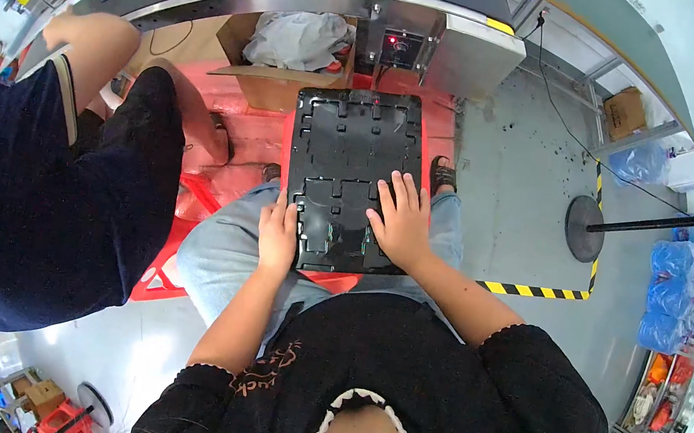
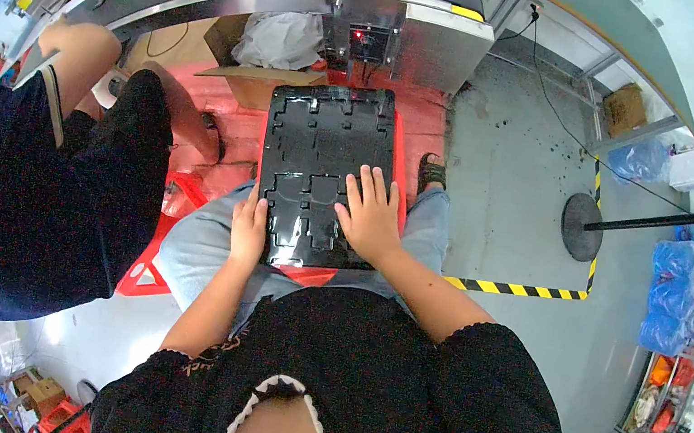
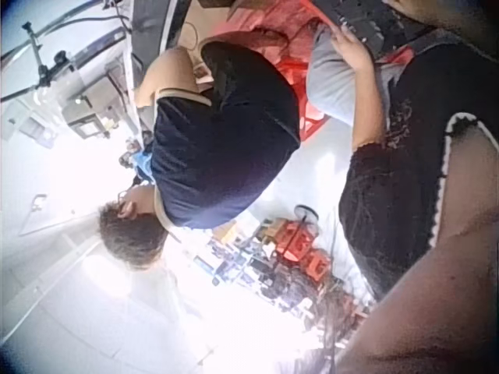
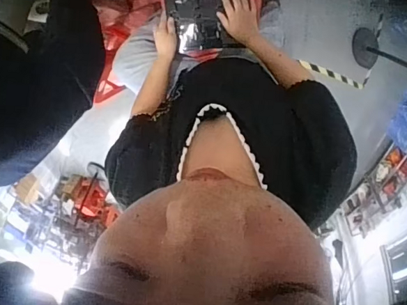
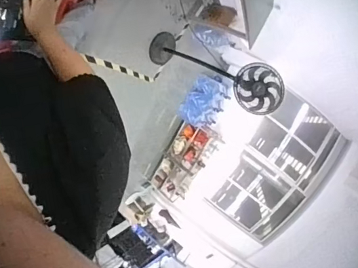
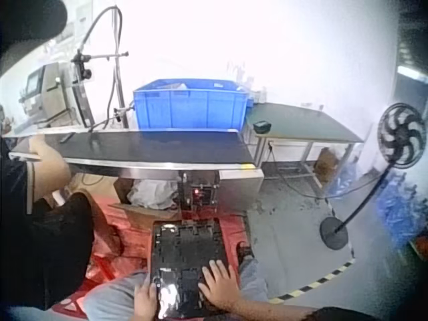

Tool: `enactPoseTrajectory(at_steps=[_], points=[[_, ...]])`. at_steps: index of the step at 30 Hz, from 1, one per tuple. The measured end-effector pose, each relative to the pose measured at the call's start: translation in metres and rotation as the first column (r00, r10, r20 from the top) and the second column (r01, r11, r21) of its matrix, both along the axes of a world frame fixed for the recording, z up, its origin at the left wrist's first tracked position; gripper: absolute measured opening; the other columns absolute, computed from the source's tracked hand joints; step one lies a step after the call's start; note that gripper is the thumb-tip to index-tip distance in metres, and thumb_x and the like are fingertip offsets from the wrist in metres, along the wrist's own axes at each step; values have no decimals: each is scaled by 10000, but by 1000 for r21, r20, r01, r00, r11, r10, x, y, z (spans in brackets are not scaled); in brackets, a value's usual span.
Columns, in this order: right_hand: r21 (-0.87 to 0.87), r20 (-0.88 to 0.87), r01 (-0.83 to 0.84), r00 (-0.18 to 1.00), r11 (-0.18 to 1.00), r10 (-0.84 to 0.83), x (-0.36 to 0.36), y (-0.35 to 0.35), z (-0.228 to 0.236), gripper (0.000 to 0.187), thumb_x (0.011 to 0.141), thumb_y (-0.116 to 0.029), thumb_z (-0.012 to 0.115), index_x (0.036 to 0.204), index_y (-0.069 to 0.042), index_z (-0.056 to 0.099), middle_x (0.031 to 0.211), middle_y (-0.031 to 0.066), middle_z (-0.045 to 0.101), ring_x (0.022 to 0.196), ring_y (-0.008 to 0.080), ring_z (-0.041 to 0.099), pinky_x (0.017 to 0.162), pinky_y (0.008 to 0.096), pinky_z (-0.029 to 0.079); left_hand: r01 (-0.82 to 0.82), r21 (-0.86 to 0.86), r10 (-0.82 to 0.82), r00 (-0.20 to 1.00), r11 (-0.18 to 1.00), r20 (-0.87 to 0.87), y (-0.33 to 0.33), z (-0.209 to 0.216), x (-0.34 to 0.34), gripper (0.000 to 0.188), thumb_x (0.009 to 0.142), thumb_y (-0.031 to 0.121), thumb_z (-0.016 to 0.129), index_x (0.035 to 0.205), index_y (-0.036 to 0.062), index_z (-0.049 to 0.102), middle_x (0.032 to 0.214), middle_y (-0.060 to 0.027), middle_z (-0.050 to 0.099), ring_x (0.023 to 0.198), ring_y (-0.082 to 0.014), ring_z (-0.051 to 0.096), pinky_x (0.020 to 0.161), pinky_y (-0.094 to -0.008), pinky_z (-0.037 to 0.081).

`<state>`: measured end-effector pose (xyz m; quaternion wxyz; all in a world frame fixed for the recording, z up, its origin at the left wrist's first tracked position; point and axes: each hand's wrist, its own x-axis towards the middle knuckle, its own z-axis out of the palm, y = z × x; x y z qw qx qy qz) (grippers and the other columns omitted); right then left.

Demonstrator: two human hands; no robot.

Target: The person sits on the floor and repeatedly picks up small black batteries from a red tray, places them into a machine, and then returns them to the tray. The person handles the batteries one by one in a repetitive cycle throughout the video.

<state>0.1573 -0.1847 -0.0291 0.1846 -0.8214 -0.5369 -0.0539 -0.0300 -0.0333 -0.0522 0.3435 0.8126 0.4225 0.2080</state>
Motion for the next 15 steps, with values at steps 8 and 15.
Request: enactPoseTrajectory(at_steps=[8,15], points=[[-30,-8,9,1000,1000,-10,0,-2,-1,544,890,-354,579,1332,-49,488,1436,192,390,1340,377,344,1066,577,264,-65,-11,65,995,998,72,-10,-9,3,413,1002,235,439,1376,62,473,1055,-248,559,982,-385,538,910,-438,421],[30,-10,-3,1000,1000,3,2,0,-8,541,880,-334,604,1335,-62,493,1441,178,396,1347,373,342,1075,556,261,-108,-99,117,989,989,87,-4,-24,-2,430,1003,321,435,1205,-37,562,1099,-297,571,1043,-440,522,940,-461,414]])
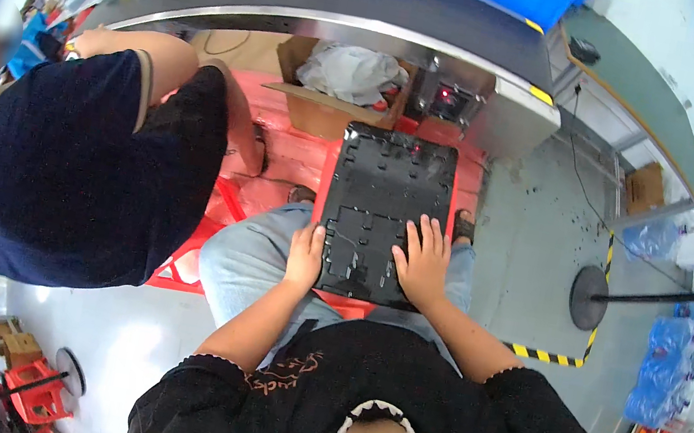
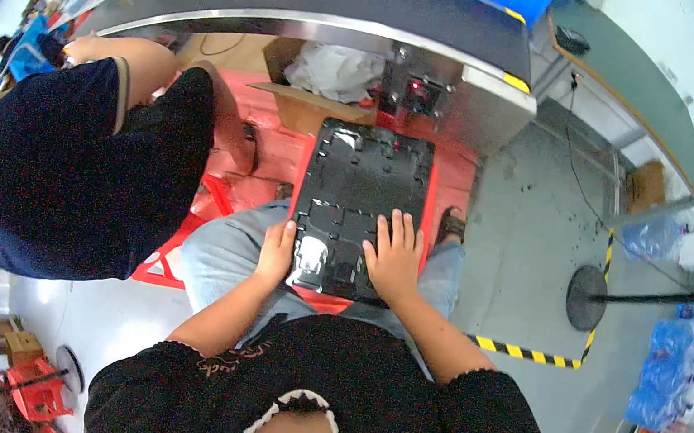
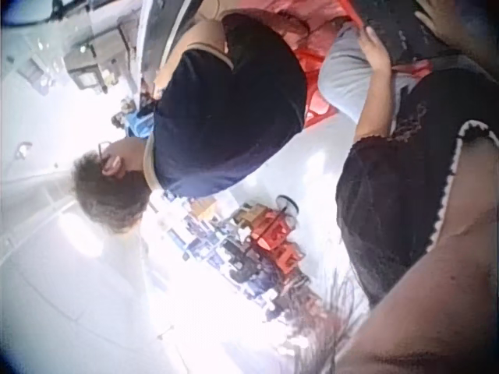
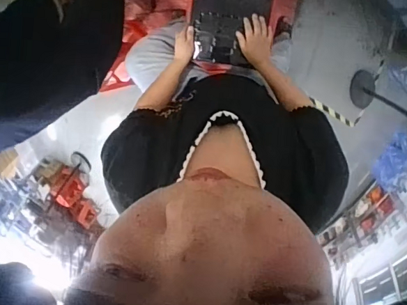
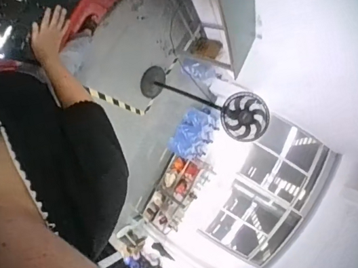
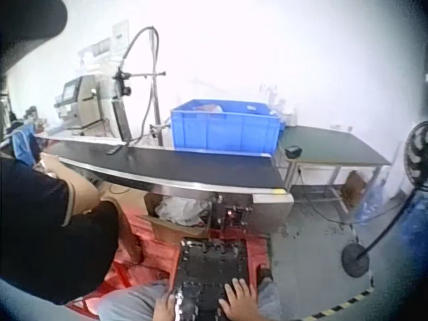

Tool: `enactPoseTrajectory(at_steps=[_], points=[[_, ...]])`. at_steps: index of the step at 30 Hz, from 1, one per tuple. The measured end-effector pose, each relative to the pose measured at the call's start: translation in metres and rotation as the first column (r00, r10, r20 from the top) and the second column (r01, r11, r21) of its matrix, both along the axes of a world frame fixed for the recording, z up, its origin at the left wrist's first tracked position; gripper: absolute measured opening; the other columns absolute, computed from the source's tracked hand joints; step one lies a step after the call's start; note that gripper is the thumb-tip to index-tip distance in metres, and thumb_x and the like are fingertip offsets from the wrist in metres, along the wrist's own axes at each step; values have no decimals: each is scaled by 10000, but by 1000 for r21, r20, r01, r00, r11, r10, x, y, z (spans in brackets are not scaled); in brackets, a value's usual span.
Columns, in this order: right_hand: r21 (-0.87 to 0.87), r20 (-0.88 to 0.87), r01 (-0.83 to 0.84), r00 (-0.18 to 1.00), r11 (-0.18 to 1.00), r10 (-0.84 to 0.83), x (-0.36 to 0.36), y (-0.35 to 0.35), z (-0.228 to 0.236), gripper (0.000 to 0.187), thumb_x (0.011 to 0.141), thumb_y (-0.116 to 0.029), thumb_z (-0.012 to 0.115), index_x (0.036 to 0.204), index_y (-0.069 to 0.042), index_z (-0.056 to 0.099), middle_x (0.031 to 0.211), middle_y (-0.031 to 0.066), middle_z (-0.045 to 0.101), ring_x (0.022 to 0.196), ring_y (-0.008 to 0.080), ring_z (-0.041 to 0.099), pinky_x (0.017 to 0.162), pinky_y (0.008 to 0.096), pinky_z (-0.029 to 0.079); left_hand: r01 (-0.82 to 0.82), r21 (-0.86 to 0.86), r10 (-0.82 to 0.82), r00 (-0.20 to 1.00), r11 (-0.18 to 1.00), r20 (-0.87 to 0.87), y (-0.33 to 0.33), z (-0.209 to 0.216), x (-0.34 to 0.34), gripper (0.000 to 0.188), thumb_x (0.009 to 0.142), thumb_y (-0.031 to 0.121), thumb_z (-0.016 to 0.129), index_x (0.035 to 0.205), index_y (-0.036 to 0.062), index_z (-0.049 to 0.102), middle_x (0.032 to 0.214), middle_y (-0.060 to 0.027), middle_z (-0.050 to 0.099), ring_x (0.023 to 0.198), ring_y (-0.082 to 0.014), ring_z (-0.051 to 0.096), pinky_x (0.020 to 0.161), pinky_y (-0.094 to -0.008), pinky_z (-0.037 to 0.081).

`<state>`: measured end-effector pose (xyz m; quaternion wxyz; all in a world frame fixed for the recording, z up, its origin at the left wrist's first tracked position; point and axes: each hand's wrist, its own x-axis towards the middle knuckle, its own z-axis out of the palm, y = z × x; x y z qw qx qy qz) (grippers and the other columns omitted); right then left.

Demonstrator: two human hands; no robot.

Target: The person sits on the floor and repeatedly picks up small black batteries from a red tray, places them into a machine, and then returns them to the tray. The person handles the batteries one by one in a repetitive cycle throughout the video.

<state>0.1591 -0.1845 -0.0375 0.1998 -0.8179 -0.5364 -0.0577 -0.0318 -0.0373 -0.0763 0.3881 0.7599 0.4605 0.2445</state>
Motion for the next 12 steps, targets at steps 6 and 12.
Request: enactPoseTrajectory(at_steps=[6,12], points=[[-37,21,-9,1000,999,10,1,-1,4,555,878,-315,608,1338,-32,482,1442,206,384,1349,394,327,1077,557,259,-12,16,11,997,1000,74,-1,-9,5,415,997,319,454,1166,-36,586,1084,-274,583,1053,-420,519,948,-454,412],[-115,76,-40,996,993,49,1,5,-4,588,863,-356,609,1332,-24,484,1438,212,389,1338,409,340,1051,600,279,-51,-68,55,996,996,69,-5,-2,3,436,981,351,483,1180,-23,583,1094,-295,570,1073,-437,516,963,-443,409]])
